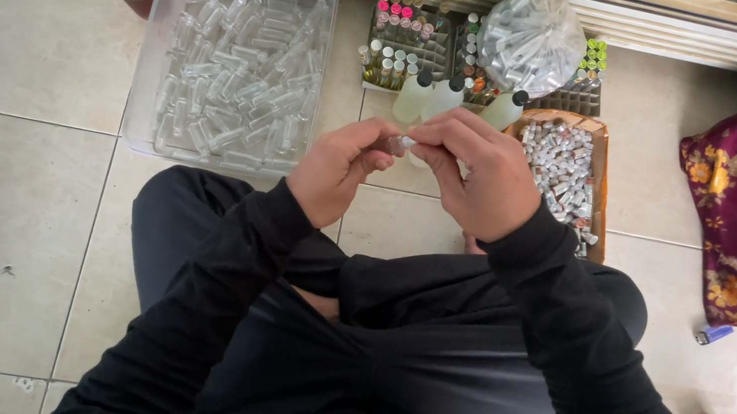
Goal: Assembling small perfume vials by attaching caps and organizing them into a plastic bag while sitting on the floor.
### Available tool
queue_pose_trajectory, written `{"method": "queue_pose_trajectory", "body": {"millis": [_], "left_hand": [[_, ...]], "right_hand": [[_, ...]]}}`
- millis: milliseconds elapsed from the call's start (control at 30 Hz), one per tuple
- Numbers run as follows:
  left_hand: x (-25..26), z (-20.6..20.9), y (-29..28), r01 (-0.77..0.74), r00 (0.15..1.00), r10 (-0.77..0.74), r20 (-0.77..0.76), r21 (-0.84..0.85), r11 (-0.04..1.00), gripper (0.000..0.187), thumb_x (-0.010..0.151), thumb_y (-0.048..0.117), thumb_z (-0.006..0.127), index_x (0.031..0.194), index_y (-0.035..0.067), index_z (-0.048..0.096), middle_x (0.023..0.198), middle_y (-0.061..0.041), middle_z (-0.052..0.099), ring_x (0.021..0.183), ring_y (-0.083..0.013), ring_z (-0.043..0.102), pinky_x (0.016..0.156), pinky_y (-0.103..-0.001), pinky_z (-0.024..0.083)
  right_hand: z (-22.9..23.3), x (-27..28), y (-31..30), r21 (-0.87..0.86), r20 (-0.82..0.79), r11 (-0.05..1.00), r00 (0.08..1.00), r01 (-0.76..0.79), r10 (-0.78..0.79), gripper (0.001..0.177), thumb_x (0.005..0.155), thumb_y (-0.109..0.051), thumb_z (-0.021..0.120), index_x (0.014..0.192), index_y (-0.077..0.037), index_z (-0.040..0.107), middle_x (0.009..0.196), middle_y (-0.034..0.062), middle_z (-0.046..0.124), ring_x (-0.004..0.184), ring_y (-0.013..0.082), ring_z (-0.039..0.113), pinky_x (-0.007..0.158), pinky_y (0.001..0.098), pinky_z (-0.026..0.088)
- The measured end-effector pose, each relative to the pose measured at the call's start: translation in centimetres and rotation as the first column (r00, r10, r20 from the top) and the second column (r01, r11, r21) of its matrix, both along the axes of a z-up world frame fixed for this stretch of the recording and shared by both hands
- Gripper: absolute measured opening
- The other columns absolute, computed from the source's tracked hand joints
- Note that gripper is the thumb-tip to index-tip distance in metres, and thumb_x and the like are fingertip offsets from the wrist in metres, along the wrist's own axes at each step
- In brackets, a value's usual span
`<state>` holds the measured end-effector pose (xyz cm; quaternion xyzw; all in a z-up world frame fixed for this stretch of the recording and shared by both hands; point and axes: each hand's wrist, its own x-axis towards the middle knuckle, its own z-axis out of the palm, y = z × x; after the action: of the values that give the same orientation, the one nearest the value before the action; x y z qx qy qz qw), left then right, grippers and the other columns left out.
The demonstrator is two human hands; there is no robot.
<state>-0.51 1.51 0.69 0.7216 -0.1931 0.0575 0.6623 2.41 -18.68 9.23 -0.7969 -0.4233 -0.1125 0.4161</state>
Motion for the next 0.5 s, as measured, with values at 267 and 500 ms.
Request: {"method": "queue_pose_trajectory", "body": {"millis": [267,500], "left_hand": [[0.0,-0.3,0.1,-0.020,0.998,0.012,0.057,0.145,0.989,0.016,0.105,0.014,0.056,0.112,0.004,0.066,0.092,-0.013,0.068,0.083,-0.0261,0.067,0.080,-0.039,0.059],[0.1,-0.8,0.2,-0.035,0.992,-0.001,0.126,0.280,0.959,0.018,0.105,0.017,0.057,0.114,0.002,0.063,0.092,-0.017,0.066,0.088,-0.0377,0.069,0.086,-0.046,0.057]], "right_hand": [[-1.7,-0.1,-0.1,0.033,-0.041,0.999,0.999,0.031,-0.029,0.007,0.099,0.004,0.069,0.098,-0.002,0.073,0.090,0.0101,0.071,0.068,0.0284,0.068,0.063,0.0365,0.056],[-2.8,-0.4,0.1,0.079,-0.086,0.994,0.994,0.069,-0.063,0.009,0.095,0.008,0.071,0.093,-0.001,0.074,0.088,0.0107,0.073,0.067,0.0290,0.069,0.062,0.0354,0.056]]}}
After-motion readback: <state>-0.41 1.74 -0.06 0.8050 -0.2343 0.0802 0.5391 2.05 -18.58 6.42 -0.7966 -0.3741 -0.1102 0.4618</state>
